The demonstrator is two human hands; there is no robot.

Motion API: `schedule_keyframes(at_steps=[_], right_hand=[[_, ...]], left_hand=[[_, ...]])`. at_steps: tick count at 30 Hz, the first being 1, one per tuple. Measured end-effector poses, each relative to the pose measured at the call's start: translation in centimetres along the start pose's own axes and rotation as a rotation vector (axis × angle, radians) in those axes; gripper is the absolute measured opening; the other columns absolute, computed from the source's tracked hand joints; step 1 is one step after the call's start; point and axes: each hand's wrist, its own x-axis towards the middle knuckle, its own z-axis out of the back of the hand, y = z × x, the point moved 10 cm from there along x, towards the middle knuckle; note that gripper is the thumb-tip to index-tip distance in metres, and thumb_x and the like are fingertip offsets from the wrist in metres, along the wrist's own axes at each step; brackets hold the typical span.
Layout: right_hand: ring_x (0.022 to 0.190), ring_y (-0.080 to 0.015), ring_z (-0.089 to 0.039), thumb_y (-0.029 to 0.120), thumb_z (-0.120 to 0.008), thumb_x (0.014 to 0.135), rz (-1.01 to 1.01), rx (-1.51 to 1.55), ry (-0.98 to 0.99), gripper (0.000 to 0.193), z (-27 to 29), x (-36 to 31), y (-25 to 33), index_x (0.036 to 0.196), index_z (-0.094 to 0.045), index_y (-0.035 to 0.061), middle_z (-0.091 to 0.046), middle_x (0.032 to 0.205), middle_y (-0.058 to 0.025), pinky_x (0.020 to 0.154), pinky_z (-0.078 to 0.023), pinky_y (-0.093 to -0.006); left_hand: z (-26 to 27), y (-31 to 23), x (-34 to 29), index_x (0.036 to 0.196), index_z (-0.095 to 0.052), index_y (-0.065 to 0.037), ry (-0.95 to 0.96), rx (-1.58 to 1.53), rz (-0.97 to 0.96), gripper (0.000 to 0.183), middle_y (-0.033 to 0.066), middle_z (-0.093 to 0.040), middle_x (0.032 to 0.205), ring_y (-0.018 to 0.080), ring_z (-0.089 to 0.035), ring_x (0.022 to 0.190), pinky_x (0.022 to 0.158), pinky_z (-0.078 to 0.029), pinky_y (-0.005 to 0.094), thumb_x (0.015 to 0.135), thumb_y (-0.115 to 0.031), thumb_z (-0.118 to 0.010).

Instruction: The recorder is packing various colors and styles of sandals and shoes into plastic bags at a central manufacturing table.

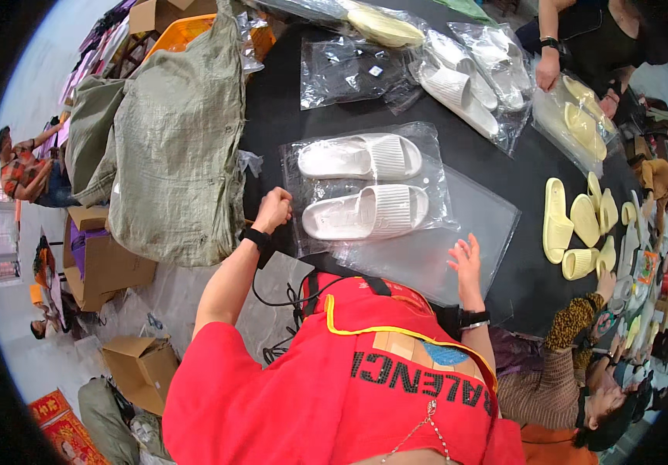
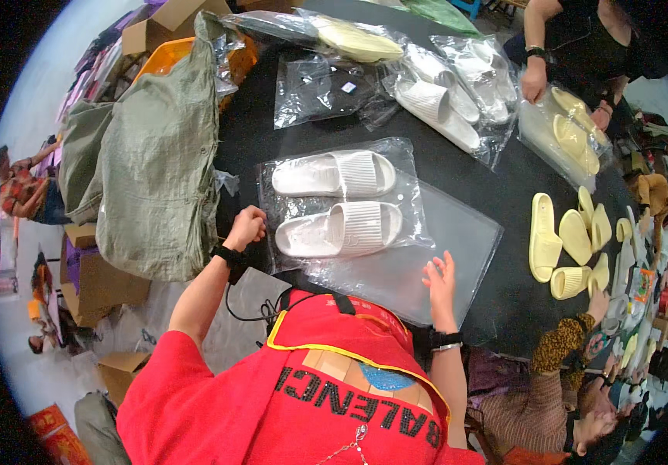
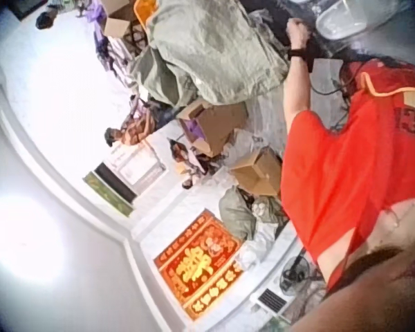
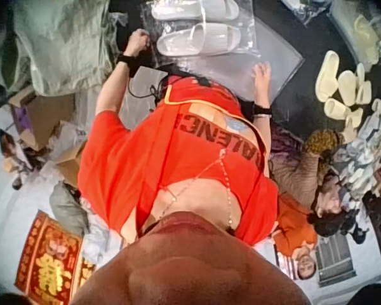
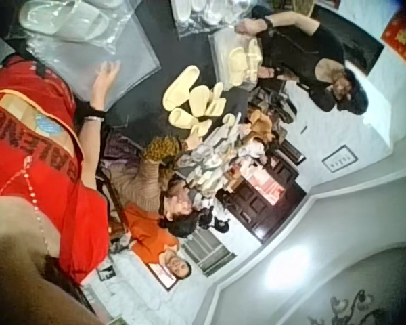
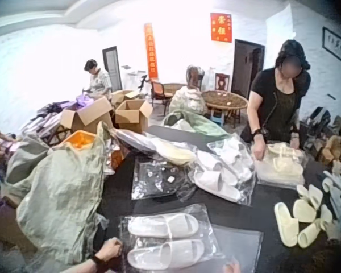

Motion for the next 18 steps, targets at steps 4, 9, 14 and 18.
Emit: schedule_keyframes(at_steps=[4,9,14,18], right_hand=[[0.093,-0.0173,-0.052,0.023,-0.054,0.084,-0.124,0.208,0.005,0.064,-1.6,2.5,-0.7,0.135,-0.017,0.0117,-0.046,0.114,-0.0099,0.072,-0.045,-0.0302],[0.09,-0.0148,-0.052,0.024,-0.054,0.085,-0.191,0.217,0.054,0.047,-3.1,4.6,-0.9,0.126,-0.035,0.0113,-0.049,0.11,-0.0065,0.068,-0.045,-0.0283],[0.09,-0.0144,-0.053,0.026,-0.053,0.086,-0.179,0.134,0.055,0.032,-3.5,5.6,-1.0,0.114,-0.046,0.0114,-0.054,0.104,-0.0041,0.068,-0.045,-0.0292],[0.086,-0.0131,-0.054,0.025,-0.053,0.086,-0.175,0.165,0.032,0.028,-3.3,5.6,-1.9,0.11,-0.048,0.0115,-0.057,0.1,-0.0032,0.066,-0.045,-0.0282]], left_hand=[[-3.6,1.0,-0.5,0.104,-0.055,-0.001,0.276,-0.127,0.075,0.027,0.0028,-0.055,0.069,0.0096,-0.051,0.057,0.05,-0.043,0.0222,0.081,-0.002,-0.041],[-3.2,-5.7,0.0,0.108,-0.057,-0.006,0.186,-0.051,-0.545,0.03,0.0024,-0.052,0.067,0.0134,-0.051,0.062,0.061,-0.043,0.0258,0.08,-0.003,-0.046],[-2.4,-7.0,1.8,0.094,-0.058,-0.002,-0.057,0.42,-0.436,0.037,0.0105,-0.055,0.069,0.0215,-0.054,0.067,0.063,-0.041,0.034,0.08,-0.036,-0.057],[-4.9,-5.1,3.2,0.088,-0.058,0.003,0.223,0.002,-0.181,0.06,0.0059,-0.052,0.064,0.0154,-0.05,0.06,0.056,-0.039,0.0278,0.086,-0.053,-0.037]])
